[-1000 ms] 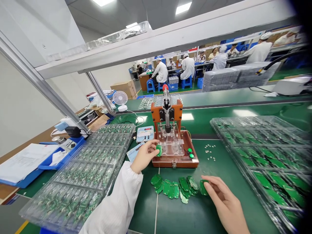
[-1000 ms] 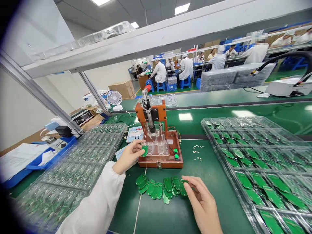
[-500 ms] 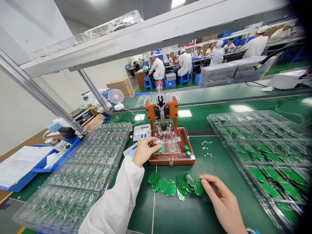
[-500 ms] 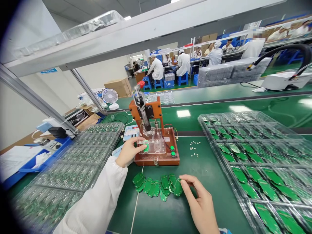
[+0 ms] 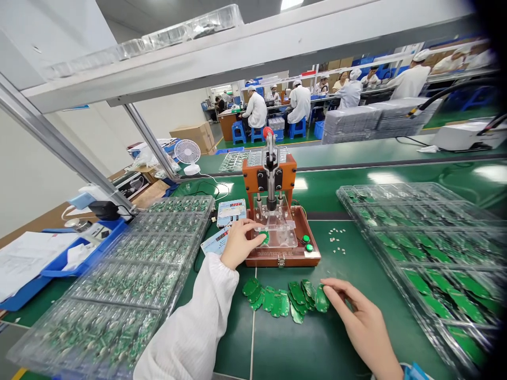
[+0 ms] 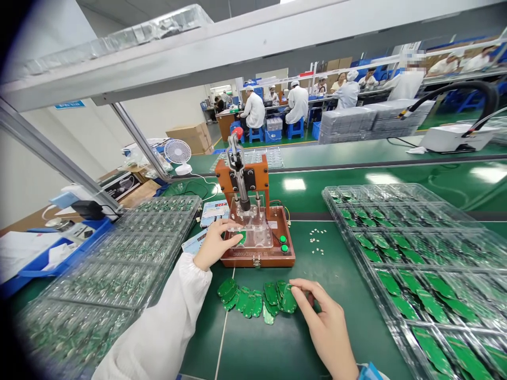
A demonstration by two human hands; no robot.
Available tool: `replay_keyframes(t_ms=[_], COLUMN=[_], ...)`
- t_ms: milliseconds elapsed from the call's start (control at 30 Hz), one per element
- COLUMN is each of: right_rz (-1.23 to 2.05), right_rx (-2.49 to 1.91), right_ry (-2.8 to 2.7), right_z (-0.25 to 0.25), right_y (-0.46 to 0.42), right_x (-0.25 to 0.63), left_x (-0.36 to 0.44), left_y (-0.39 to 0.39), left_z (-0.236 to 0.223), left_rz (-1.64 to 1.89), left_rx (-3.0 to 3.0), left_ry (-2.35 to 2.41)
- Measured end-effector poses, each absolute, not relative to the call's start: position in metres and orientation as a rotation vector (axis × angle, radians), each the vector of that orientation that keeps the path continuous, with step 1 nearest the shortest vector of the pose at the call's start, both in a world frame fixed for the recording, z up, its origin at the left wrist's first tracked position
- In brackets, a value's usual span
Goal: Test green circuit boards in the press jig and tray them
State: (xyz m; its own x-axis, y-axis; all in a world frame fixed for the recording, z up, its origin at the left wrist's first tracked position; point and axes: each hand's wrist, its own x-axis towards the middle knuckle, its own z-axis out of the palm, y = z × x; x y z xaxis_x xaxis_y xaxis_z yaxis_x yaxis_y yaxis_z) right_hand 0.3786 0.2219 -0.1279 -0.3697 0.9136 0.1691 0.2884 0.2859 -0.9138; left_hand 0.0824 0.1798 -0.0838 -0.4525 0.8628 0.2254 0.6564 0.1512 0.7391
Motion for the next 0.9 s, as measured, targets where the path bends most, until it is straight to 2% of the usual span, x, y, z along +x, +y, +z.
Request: replay_keyframes(t_ms=[300, 500, 900], right_rz=[1.043, 1.062, 0.771], right_rx=[-0.921, -0.814, -0.846], right_ry=[-2.019, -2.135, -2.320], right_z=[-0.077, -0.082, -0.087], right_y=[0.283, 0.313, 0.317], right_x=[0.316, 0.270, 0.259], left_x=[0.083, 0.086, 0.089], left_y=[0.179, 0.178, 0.178], left_z=[-0.087, -0.099, -0.102], left_rz=[1.191, 1.277, 1.321], left_rx=[1.493, 1.537, 1.567], left_ry=[2.206, 2.267, 2.269])
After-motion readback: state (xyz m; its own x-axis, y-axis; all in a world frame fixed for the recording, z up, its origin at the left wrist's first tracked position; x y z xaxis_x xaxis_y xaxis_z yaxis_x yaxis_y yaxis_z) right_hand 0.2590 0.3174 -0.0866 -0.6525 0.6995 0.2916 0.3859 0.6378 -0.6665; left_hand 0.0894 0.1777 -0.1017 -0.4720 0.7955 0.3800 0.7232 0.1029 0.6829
